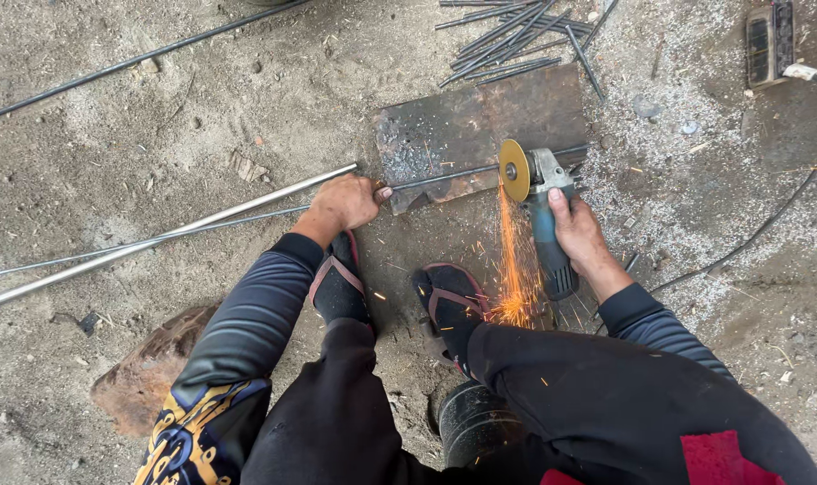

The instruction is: The person uses an angle grinder to cut multiple metal rods into short segments on a wooden block. They repeatedly position each rod, cut it, and place the cut pieces into a nearby bucket.

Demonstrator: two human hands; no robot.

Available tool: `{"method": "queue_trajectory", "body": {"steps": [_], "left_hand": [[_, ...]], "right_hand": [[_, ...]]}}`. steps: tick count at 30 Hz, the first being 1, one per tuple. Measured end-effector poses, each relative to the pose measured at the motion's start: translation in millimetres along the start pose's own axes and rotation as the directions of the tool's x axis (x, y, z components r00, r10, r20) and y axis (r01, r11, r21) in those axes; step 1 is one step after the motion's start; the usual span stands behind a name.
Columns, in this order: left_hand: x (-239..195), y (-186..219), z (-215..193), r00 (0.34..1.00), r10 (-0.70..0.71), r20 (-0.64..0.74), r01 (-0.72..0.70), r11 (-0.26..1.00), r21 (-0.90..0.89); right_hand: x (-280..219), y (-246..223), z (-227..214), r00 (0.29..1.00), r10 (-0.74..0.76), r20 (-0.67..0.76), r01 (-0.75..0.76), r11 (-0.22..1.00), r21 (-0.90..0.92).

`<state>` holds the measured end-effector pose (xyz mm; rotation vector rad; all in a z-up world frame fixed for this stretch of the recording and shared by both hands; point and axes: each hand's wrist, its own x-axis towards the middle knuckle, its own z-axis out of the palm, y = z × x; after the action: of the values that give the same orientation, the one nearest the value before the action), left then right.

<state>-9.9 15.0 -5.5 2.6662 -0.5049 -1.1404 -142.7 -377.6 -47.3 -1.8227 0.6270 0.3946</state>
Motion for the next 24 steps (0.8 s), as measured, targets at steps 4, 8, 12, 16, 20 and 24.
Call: {"method": "queue_trajectory", "body": {"steps": [4,8,12,16,20,24], "left_hand": [[1,1,-1,1.0,0.005,-0.01,-0.005,1.0,0.008],[1,2,-2,1.0,-0.005,0.022,0.005,1.0,0.011],[0,4,-4,1.0,-0.006,0.017,0.006,1.0,0.015],[-2,4,-5,1.0,-0.008,0.017,0.008,1.0,0.021],[-2,4,-4,1.0,-0.002,0.009,0.002,1.0,0.011],[-1,3,-3,1.0,0.002,0.004,-0.002,1.0,0.01]], "right_hand": [[1,-1,0,1.0,0.019,-0.024,-0.02,0.999,-0.047],[0,-8,1,0.999,0.043,0.007,-0.043,0.999,0.013],[-1,-13,3,1.0,0.023,0.004,-0.023,0.999,0.024],[-1,-13,3,0.999,-0.038,0.005,0.038,0.999,0.007],[0,-6,2,0.998,0.056,0.01,-0.057,0.997,0.054],[5,2,1,0.999,0.033,0.008,-0.033,0.998,0.044]]}}
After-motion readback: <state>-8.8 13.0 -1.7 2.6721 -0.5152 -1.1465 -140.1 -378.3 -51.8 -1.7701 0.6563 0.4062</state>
